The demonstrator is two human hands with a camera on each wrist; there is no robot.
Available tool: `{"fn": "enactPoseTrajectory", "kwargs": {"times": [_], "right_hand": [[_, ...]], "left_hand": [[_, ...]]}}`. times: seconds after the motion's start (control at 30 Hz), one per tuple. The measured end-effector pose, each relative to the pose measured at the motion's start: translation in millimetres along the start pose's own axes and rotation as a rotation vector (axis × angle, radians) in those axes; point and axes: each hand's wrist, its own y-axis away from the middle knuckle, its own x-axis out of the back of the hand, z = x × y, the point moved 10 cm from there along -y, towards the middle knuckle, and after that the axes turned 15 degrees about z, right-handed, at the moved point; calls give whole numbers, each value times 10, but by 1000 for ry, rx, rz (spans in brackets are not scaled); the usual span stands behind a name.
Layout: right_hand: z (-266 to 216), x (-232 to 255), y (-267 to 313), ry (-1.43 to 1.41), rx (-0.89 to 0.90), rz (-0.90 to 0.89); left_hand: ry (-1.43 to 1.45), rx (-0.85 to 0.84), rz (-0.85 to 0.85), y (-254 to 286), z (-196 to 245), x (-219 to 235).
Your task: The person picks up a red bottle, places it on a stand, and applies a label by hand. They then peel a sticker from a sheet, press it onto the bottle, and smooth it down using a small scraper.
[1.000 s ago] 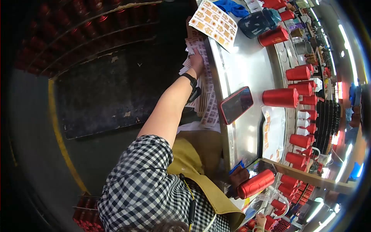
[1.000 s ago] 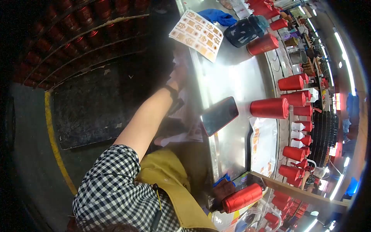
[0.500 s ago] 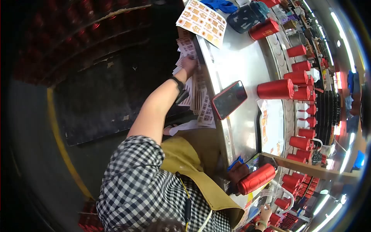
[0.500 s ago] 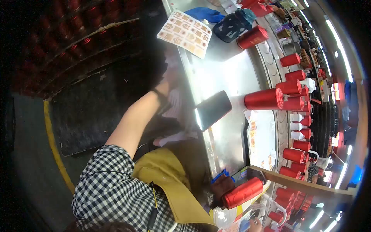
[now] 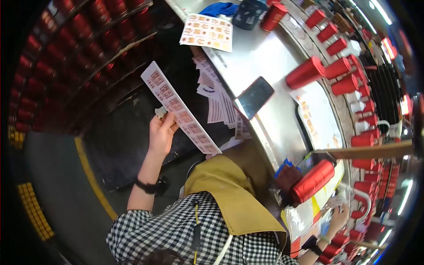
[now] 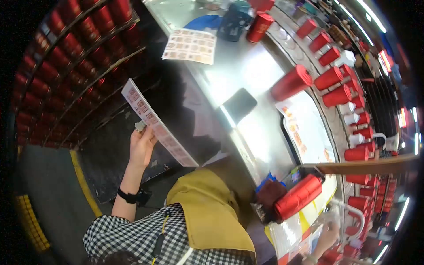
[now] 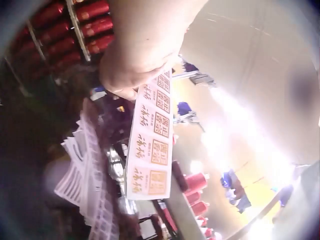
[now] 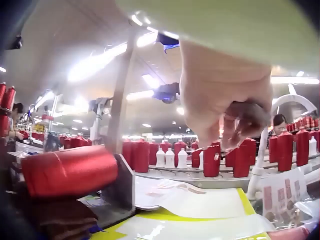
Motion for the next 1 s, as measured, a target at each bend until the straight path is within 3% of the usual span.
{"fn": "enactPoseTrajectory", "kwargs": {"times": [0.07,0.1,0.13,0.2,0.27,0.33,0.37,0.43,0.53,0.6,0.7,0.83,1.0], "right_hand": [[-354,208,-96,-189,-144,131],[-635,287,-144,-270,-194,88],[-883,379,-186,-351,-246,50],[-1080,347,-144,-483,-252,89],[-1417,507,-124,-533,-150,122],[-1630,601,-45,-599,-114,214],[-1633,609,13,-619,-138,217],[-1632,630,127,-668,-244,193],[-1570,746,278,-727,-308,250],[-1534,850,310,-792,-310,287],[-1414,902,331,-857,-325,276],[-1253,988,358,-937,-331,309],[-1095,990,416,-1099,-434,214]], "left_hand": [[50,4,-117,277,105,-470],[105,9,-212,438,123,-764],[86,63,-202,537,81,-994],[68,125,-341,787,-65,-1496],[163,292,-602,1203,-193,-2078],[36,327,-690,1562,-392,-2491],[55,394,-789,1716,-543,-2646],[-94,350,-839,2136,-635,-2985],[-253,331,-981,2430,-1052,-3240],[-289,263,-1020,2816,-1080,-3444],[-243,468,-1235,3158,-1437,-3644],[-291,435,-1282,3745,-1661,-3916],[-456,408,-1390,4208,-2121,-4081]]}}
